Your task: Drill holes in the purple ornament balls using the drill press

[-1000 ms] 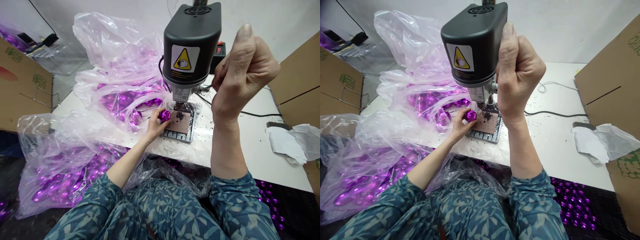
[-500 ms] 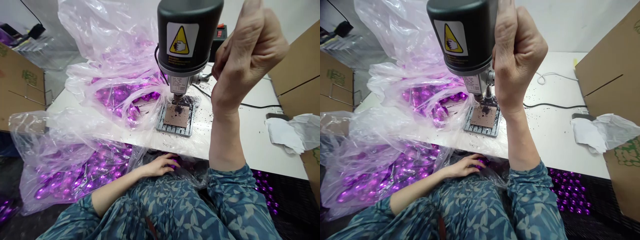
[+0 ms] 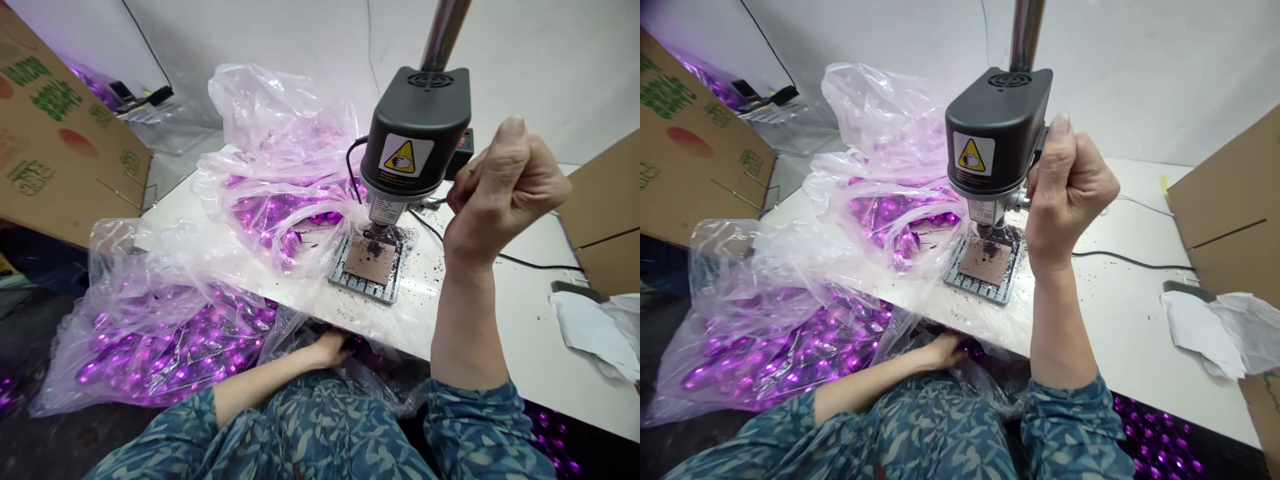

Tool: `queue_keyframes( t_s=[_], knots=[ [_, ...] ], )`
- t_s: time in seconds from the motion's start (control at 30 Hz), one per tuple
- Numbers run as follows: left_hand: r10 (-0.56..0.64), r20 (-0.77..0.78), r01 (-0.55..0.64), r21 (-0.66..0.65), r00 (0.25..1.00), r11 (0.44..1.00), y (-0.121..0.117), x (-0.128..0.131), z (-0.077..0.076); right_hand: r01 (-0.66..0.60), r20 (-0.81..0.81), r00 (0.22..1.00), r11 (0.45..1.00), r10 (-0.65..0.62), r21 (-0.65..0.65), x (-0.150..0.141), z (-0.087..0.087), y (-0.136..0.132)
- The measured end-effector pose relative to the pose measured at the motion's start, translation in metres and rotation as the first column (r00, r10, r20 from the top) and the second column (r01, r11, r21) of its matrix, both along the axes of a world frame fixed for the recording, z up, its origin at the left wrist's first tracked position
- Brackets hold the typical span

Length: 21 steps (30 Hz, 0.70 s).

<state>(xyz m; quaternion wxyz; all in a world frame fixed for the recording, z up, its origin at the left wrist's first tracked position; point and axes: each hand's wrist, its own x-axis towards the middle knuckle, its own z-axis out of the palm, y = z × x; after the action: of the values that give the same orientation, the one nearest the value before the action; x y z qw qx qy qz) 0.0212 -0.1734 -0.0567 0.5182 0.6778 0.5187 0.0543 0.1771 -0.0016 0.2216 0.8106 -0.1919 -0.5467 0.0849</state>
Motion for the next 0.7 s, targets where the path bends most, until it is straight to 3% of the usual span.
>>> queue_keyframes(
  t_s=[0.1,0.13,0.2,0.23,0.27,0.3,0.37,0.47,0.57,0.7],
  knots=[
    [-0.283,0.192,0.291,-0.017,0.940,0.957,0.019,-0.026,0.058,-0.021,0.008,1.000,1.000,0.021,-0.001,0.001,0.000,0.000],
    [-0.289,0.268,0.292,0.030,0.919,0.956,0.033,-0.035,0.078,-0.019,0.011,1.000,1.000,0.019,-0.002,0.002,0.000,0.000],
    [-0.107,0.326,0.040,0.205,0.939,0.978,0.072,-0.053,0.111,-0.005,0.011,1.000,1.000,0.005,-0.006,0.001,0.000,0.000],
    [-0.004,0.324,-0.103,0.315,0.946,0.944,0.096,-0.060,0.122,0.003,0.009,1.000,1.000,-0.003,-0.004,0.001,0.000,-0.001],
    [0.089,0.302,-0.220,0.434,0.949,0.873,0.121,-0.064,0.129,0.011,0.003,1.000,1.000,-0.011,0.003,0.001,-0.001,-0.001],
    [0.164,0.250,-0.279,0.541,0.954,0.794,0.146,-0.067,0.132,0.013,0.001,1.000,1.000,-0.013,0.009,0.001,-0.001,-0.001],
    [0.300,0.048,-0.250,0.684,0.953,0.685,0.193,-0.068,0.130,0.010,0.009,1.000,1.000,-0.010,0.012,0.002,-0.002,-0.001],
    [0.365,-0.140,-0.160,0.718,0.920,0.678,0.242,-0.062,0.119,-0.010,0.026,1.000,1.000,0.010,-0.013,0.003,-0.003,-0.002],
    [0.356,-0.151,-0.154,0.701,0.922,0.696,0.259,-0.061,0.112,-0.008,0.016,1.000,1.000,0.008,-0.024,0.003,-0.003,-0.004],
    [0.347,-0.126,-0.166,0.696,0.929,0.698,0.241,-0.073,0.111,0.009,0.020,1.000,0.999,-0.008,-0.048,0.003,-0.003,-0.006]
  ],
)
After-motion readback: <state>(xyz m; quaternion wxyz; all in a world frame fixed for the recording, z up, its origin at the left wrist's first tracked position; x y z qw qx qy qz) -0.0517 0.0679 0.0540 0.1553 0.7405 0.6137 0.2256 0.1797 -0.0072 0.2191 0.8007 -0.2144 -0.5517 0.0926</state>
